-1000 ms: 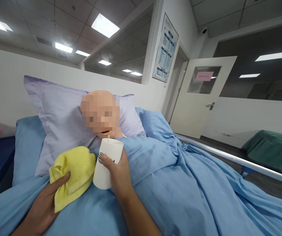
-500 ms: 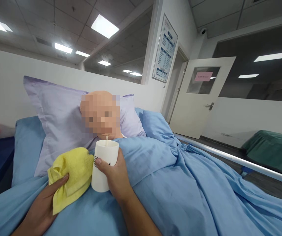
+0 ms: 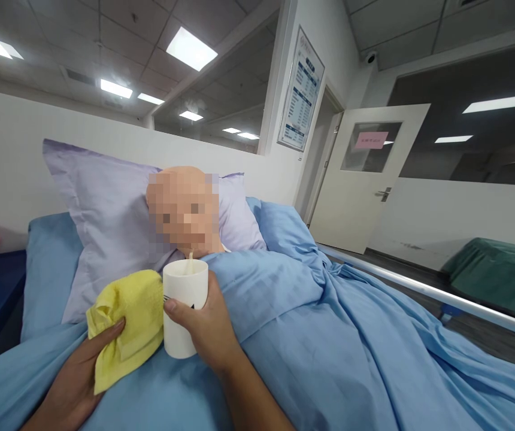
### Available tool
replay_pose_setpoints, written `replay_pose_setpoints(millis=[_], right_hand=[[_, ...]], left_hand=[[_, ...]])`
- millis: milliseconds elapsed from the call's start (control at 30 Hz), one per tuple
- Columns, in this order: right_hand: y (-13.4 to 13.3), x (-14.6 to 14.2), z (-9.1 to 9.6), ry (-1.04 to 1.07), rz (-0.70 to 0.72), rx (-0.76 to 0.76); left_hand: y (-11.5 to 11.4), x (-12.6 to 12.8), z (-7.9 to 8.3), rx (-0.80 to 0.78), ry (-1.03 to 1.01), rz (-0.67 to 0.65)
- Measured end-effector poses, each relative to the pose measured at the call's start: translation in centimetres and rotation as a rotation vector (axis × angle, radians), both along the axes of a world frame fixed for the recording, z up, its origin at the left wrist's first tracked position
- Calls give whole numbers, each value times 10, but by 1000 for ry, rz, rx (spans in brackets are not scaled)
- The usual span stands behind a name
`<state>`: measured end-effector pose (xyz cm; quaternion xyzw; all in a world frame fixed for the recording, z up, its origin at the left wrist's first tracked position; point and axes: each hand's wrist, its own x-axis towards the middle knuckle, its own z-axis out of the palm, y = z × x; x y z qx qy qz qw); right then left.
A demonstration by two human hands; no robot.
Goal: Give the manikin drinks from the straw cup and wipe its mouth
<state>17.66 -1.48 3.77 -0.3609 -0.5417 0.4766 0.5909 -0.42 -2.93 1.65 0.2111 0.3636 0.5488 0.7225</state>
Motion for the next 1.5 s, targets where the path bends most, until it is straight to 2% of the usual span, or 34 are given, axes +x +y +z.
replay_pose_setpoints(millis=[333, 667, 933, 1067, 1200, 1300, 1367, 1467, 1500], right_hand=[[-1, 0, 4, 17, 93, -2], [1, -1, 2, 38, 54, -4], [3, -1, 1, 131, -70, -28], [1, -2, 1, 169, -132, -4], [-4, -7, 0, 172, -224, 67], [-9, -9, 0, 133, -320, 125], [-11, -9, 1, 122, -415, 170], [-8, -4, 1, 134, -526, 165], [-6, -2, 0, 141, -549, 143]], left_hand=[[5, -5, -10, -30, -104, -39], [8, -7, -18, -24, -85, -26], [13, -9, -26, -27, -87, -15], [12, -8, -22, -26, -65, -21], [5, -6, -5, 53, 6, -28], [1, -4, 9, 147, 160, 79], [4, -1, 15, 317, 339, 297], [24, 6, 18, 870, 722, 835], [34, 11, 21, 1071, 816, 964]])
